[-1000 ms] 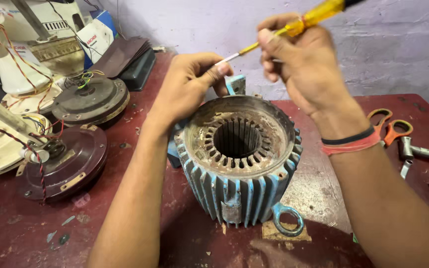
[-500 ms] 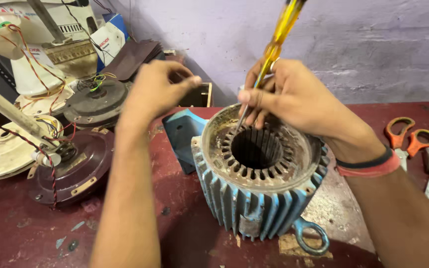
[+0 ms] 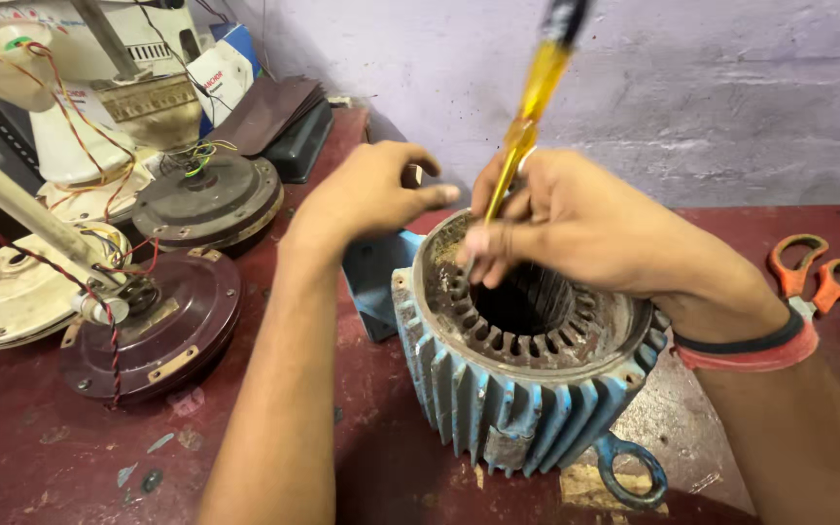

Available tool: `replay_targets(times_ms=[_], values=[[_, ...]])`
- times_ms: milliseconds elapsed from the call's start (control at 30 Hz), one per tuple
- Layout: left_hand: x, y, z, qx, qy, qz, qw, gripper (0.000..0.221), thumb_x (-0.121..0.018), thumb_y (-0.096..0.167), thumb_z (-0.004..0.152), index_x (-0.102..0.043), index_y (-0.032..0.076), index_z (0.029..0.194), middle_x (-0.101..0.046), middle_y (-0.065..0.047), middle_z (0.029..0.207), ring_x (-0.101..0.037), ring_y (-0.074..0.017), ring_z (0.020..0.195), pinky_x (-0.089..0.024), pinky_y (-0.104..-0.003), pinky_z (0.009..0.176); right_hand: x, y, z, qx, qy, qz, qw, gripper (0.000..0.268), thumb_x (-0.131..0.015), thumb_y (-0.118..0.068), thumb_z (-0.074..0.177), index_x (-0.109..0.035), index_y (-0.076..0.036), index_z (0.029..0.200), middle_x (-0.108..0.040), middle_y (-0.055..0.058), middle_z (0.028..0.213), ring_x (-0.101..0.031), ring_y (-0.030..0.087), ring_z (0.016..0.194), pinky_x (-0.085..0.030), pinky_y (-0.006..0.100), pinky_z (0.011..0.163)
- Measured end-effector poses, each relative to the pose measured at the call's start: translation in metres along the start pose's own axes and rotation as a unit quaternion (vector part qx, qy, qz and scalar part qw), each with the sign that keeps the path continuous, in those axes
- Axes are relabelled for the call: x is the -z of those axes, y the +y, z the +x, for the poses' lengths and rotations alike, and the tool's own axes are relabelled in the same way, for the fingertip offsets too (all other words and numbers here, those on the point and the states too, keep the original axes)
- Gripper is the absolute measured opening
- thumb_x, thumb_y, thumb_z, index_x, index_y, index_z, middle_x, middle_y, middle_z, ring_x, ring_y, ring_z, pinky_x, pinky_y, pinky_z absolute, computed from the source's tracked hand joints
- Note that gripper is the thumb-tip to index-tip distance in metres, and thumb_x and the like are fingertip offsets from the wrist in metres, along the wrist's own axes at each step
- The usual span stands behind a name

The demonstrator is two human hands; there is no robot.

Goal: The person uses a screwdriver to scrape and clean the interior slots of a blue electric motor stator. They rotate the motor to access different sections and continue scraping debris from the inner surface throughout the clip.

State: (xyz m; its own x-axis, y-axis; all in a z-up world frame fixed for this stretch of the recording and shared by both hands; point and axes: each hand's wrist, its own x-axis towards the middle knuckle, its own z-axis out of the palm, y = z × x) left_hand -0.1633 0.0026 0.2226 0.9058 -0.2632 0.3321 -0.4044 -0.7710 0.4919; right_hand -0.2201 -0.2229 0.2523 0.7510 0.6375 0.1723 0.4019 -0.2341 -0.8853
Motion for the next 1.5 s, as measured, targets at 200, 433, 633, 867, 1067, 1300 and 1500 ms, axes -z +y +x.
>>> replay_targets(times_ms=[200,433,633,867,1067,1300,1500], values=[[0.000,0.008,-0.002,0.049,0.025,0.006,0.998,0.049,-0.080,0.041,0.082,-0.073,0.005,0.115,-0.076,-0.019,0.099,-0.075,-0.0310,0.090,-0.058,-0.039,0.083,-0.002,-0.004,-0.004,-0.042,0.031,-0.043,0.998,0.018,-0.069,-0.005,0.090,-0.057,0.003,0.102,-0.076,0.017,0.074,-0.077,0.021,0.067,-0.062,0.029,0.058],[0.002,0.008,-0.005,0.038,0.049,-0.019,0.998,0.044,-0.078,0.036,0.085,-0.073,0.004,0.115,-0.076,-0.022,0.093,-0.076,-0.0315,0.086,-0.058,-0.040,0.080,-0.006,-0.005,0.023,-0.058,0.012,-0.010,0.998,0.026,-0.063,-0.007,0.094,-0.048,0.003,0.114,-0.072,0.016,0.072,-0.074,0.022,0.060,-0.063,0.030,0.053],[-0.001,0.002,-0.003,0.034,0.049,-0.019,0.998,0.047,-0.080,0.036,0.083,-0.072,0.003,0.116,-0.075,-0.022,0.091,-0.076,-0.0315,0.084,-0.058,-0.040,0.077,-0.011,0.003,0.025,-0.070,0.004,-0.008,0.998,0.026,-0.061,-0.008,0.095,-0.047,0.004,0.114,-0.070,0.016,0.071,-0.070,0.021,0.054,-0.059,0.030,0.049],[-0.002,0.000,-0.001,0.046,0.040,-0.010,0.998,0.049,-0.080,0.039,0.083,-0.072,0.004,0.116,-0.076,-0.022,0.092,-0.076,-0.0306,0.084,-0.058,-0.039,0.078,-0.014,-0.001,0.025,-0.051,0.041,-0.021,0.998,0.026,-0.064,-0.008,0.095,-0.052,0.006,0.113,-0.069,0.015,0.071,-0.070,0.019,0.055,-0.059,0.030,0.047],[-0.002,0.002,0.000,0.056,0.025,-0.022,0.998,0.050,-0.079,0.040,0.083,-0.072,0.003,0.117,-0.076,-0.020,0.092,-0.076,-0.0296,0.083,-0.059,-0.039,0.078,-0.008,0.005,0.026,-0.063,0.048,-0.033,0.996,0.025,-0.066,-0.006,0.096,-0.052,0.011,0.107,-0.073,0.015,0.071,-0.072,0.019,0.056,-0.059,0.028,0.047],[0.000,0.000,0.000,0.044,0.030,-0.030,0.998,0.053,-0.080,0.040,0.082,-0.071,0.003,0.118,-0.076,-0.020,0.093,-0.076,-0.0276,0.084,-0.059,-0.038,0.078,-0.005,0.009,0.030,-0.068,0.015,0.011,0.998,0.025,-0.066,-0.006,0.095,-0.049,0.008,0.106,-0.071,0.018,0.069,-0.072,0.020,0.055,-0.059,0.028,0.046],[-0.001,-0.001,-0.001,0.048,0.026,-0.038,0.998,0.052,-0.079,0.039,0.082,-0.071,0.003,0.119,-0.077,-0.020,0.092,-0.077,-0.0277,0.083,-0.059,-0.038,0.077,-0.010,0.008,0.025,-0.032,-0.029,0.012,0.999,0.027,-0.065,-0.007,0.094,-0.046,0.003,0.111,-0.070,0.015,0.069,-0.069,0.019,0.052,-0.059,0.029,0.047]])
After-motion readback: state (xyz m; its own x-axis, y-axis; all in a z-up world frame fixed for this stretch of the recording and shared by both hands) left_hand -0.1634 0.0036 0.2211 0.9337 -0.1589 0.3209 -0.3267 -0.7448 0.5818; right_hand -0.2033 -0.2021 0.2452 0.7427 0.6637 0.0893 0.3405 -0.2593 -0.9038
